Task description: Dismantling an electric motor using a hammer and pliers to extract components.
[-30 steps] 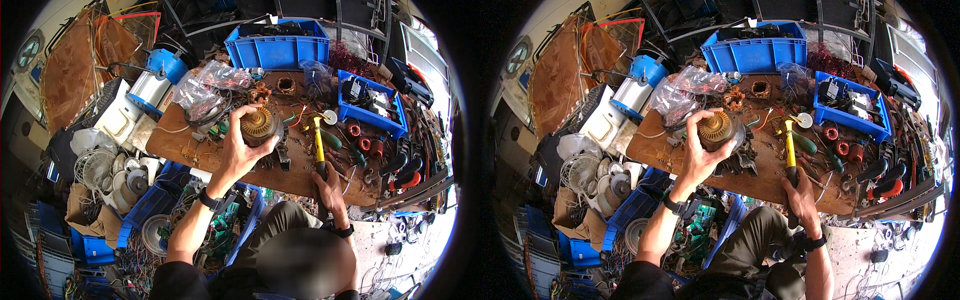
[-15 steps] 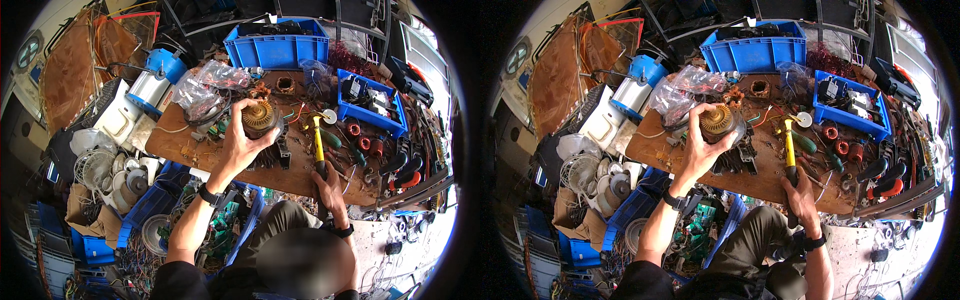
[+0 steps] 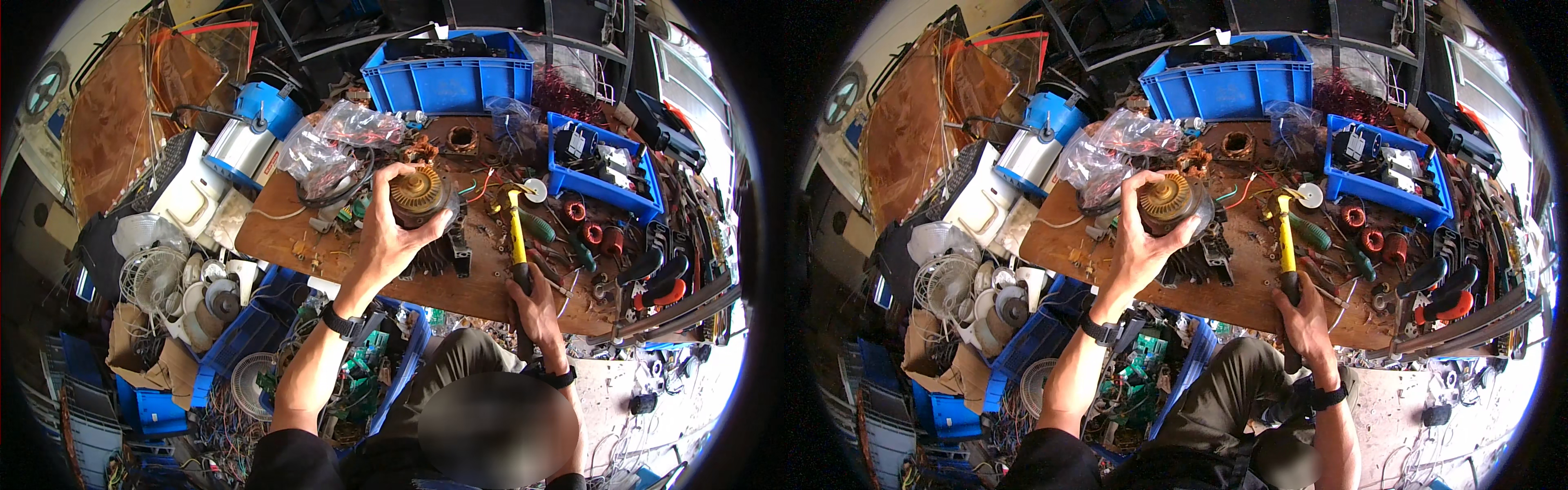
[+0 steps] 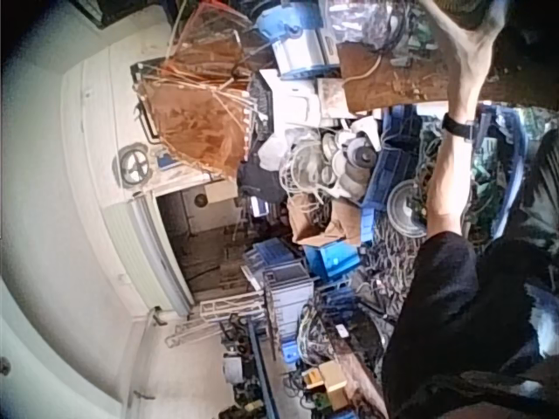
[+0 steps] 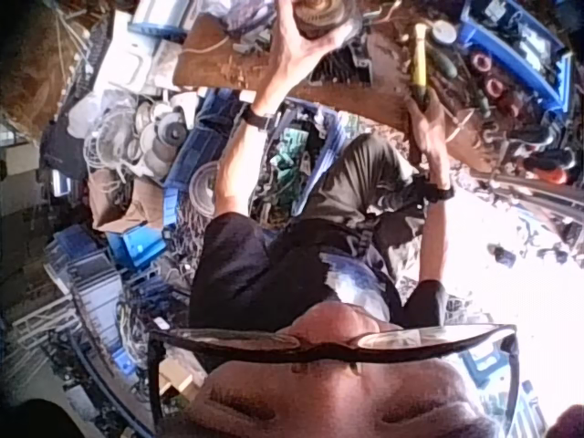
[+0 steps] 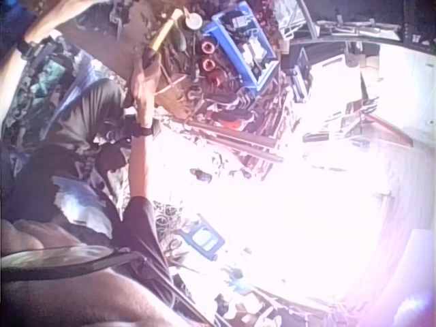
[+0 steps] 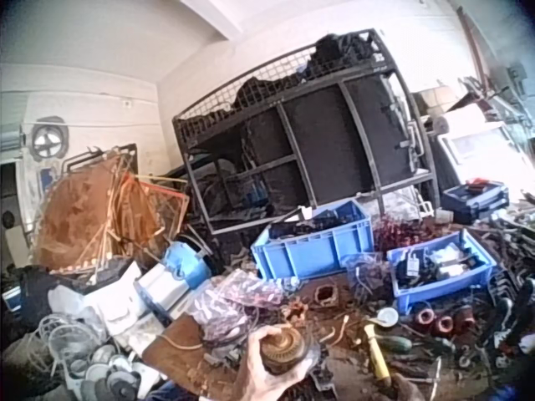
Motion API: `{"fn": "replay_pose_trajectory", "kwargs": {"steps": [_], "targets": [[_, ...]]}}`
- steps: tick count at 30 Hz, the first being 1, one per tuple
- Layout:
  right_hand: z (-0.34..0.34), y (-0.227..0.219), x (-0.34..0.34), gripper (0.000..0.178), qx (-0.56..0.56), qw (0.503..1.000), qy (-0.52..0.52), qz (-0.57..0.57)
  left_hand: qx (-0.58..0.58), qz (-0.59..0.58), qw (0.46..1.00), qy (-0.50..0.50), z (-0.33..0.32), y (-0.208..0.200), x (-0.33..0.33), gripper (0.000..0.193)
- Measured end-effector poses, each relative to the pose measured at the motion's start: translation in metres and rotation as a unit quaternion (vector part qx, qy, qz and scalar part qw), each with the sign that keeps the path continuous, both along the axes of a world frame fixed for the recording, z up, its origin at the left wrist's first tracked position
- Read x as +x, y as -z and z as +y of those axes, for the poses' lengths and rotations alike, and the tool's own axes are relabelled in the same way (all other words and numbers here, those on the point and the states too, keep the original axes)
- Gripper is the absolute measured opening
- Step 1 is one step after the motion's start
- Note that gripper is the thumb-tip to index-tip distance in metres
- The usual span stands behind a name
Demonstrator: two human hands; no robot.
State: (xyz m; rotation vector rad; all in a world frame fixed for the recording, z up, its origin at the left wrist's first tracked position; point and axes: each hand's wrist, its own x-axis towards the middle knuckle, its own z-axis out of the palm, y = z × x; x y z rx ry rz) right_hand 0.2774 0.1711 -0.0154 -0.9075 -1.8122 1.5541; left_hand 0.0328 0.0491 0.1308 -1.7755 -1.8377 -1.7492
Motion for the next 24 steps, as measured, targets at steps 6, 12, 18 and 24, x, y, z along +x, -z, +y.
{"fn": "replay_pose_trajectory", "kwargs": {"steps": [6, 12, 18, 24], "targets": [[-0.003, -0.008, -0.003, 0.024, 0.015, 1.000, -0.006, -0.003, -0.006, -0.004, 1.000, -0.004, -0.001, 0.000, -0.001, 0.067], [-0.005, -0.012, -0.002, 0.024, 0.021, 1.000, -0.002, -0.010, -0.014, -0.021, 1.000, 0.011, -0.001, 0.000, 0.000, 0.067], [-0.004, -0.011, -0.001, 0.024, 0.034, 0.999, -0.006, -0.010, -0.017, -0.008, 1.000, 0.006, -0.001, -0.001, 0.000, 0.068], [-0.004, -0.011, -0.003, 0.023, 0.030, 1.000, -0.004, -0.008, -0.016, -0.002, 1.000, -0.005, -0.004, -0.003, -0.001, 0.068]]}}
